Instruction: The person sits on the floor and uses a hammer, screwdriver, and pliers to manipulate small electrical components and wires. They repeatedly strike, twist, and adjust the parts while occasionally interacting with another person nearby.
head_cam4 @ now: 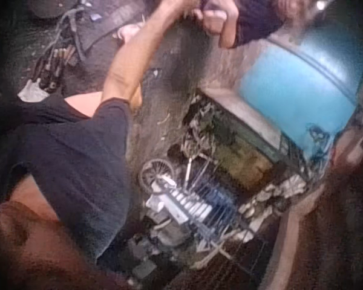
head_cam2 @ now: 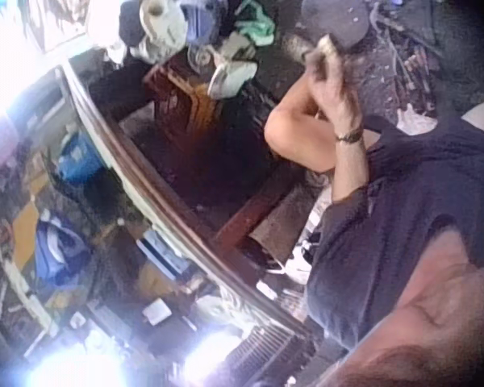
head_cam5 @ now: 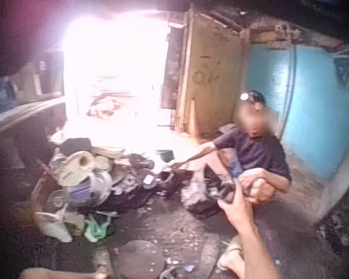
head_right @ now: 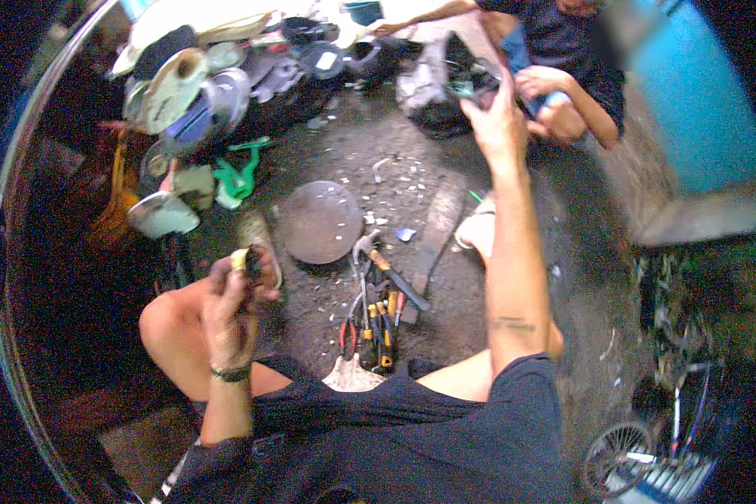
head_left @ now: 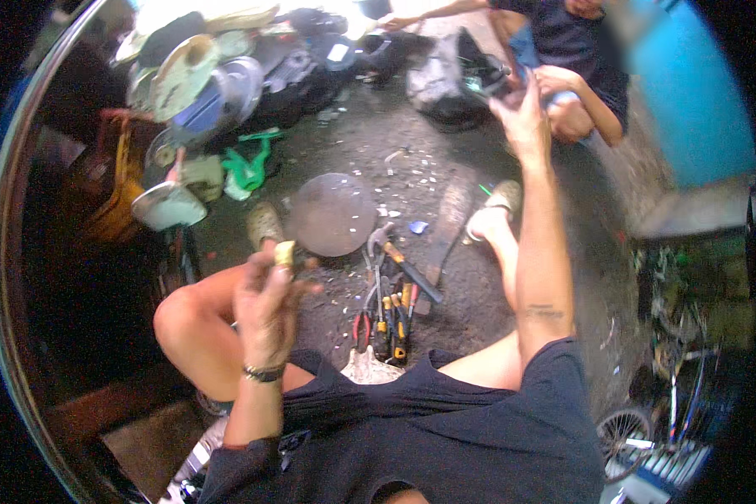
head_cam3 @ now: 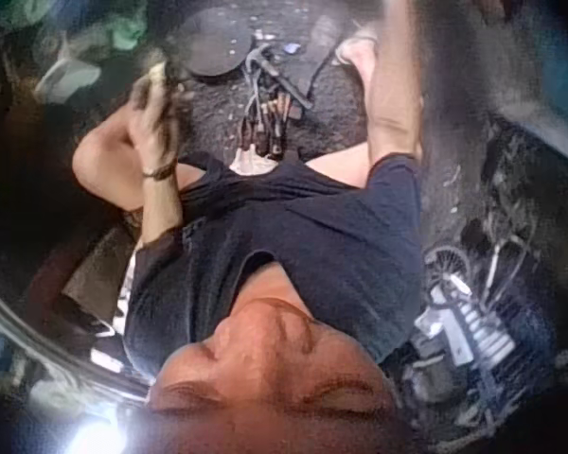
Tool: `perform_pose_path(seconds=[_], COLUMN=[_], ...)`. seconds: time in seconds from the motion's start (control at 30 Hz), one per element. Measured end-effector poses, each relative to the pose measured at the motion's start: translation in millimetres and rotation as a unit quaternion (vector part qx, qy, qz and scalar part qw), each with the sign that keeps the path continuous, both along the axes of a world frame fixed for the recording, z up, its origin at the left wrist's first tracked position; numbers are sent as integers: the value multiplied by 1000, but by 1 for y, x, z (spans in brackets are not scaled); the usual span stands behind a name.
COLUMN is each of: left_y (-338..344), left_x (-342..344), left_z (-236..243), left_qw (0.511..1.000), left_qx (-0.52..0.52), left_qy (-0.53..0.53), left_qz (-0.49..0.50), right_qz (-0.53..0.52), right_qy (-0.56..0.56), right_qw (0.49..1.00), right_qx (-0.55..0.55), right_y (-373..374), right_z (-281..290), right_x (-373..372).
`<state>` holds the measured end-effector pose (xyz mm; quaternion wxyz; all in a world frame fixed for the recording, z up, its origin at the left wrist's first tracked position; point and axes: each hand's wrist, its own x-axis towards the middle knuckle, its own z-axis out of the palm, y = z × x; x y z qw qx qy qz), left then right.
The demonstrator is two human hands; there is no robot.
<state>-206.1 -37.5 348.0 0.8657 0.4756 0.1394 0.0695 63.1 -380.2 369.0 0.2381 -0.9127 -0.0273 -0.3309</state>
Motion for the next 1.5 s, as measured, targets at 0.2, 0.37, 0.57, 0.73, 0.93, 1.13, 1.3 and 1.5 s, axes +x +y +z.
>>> perform_pose_path(seconds=[0.2,0.37,0.57,0.73,0.93,1.13,1.3,1.5], left_y=[10,3,-7,-21,-22,-25,-23,-28], left_x=[3,-1,-10,-20,-23,-9,14,39], left_z=[-13,1,18,30,36,55,67,69], left_qw=[992,907,792,781,846,818,749,694], left_qx=[98,400,583,581,494,513,571,628], left_qy=[-53,-118,-181,-229,-189,-203,-268,-277], left_qz=[52,55,23,-13,-61,-159,-202,-217], right_qz=[342,461,469,446,451,400,422,314], right_qy=[237,209,143,148,232,497,491,215], right_qw=[882,856,871,879,847,657,582,889], right_qx=[221,105,31,76,158,401,492,256], right_y=[123,170,159,143,126,101,91,96], right_z=[-18,22,31,24,50,26,14,26], right_x=[-109,-182,-198,-211,-229,-223,-222,-232])
